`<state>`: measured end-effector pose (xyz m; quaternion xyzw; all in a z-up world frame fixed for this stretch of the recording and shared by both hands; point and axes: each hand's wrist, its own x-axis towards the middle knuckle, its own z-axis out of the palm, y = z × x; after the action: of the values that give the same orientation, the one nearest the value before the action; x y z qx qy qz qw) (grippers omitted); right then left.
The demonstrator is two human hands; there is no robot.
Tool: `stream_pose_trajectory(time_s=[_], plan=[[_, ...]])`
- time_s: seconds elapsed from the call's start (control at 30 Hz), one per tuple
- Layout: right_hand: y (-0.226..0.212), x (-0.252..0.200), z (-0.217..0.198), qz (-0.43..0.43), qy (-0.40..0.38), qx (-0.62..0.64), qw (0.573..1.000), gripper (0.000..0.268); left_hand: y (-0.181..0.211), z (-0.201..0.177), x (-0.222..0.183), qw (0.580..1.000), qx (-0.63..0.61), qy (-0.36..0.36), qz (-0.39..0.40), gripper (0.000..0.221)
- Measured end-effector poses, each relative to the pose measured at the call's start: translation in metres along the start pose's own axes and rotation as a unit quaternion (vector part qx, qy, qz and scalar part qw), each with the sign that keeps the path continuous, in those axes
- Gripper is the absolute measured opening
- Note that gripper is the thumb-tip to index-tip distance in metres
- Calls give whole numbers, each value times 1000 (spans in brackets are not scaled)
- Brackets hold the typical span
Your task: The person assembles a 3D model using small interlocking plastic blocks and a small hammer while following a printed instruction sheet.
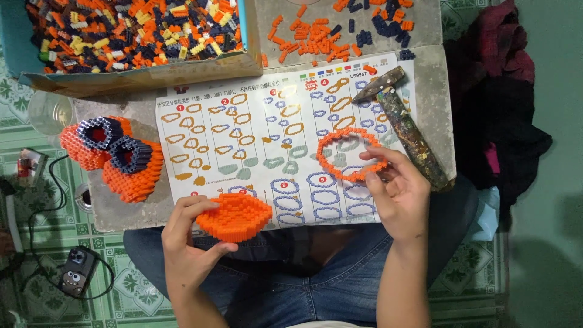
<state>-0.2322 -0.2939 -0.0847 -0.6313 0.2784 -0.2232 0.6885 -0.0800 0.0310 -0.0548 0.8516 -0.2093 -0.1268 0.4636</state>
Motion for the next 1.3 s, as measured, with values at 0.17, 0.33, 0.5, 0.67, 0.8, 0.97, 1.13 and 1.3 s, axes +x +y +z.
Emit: stream_pose_trajectory(time_s=[0.17,0.33,0.5,0.67,0.8,0.97,1.13,1.3], plan=[[5,-1,-1,1,1,12,1000,47,4,4,2,1000,5,22,-2,81],[5,-1,-1,1,5,8,1000,48,9,5,5,999,33,29,20,73],[2,0,1,-15,2,-11,1000,47,9,6,6,999,33,34,27,69],[2,-1,1,-19,3,-18,1000,46,8,5,5,999,26,34,31,62],[2,0,1,-21,4,-13,1000,45,5,3,5,999,14,30,32,62],[2,0,2,-25,0,-18,1000,44,1,1,3,999,6,27,30,61],[1,0,3,-21,5,-18,1000,43,-1,1,2,999,7,27,40,58],[1,0,3,-26,4,-25,999,43,0,0,3,999,6,26,43,57]])
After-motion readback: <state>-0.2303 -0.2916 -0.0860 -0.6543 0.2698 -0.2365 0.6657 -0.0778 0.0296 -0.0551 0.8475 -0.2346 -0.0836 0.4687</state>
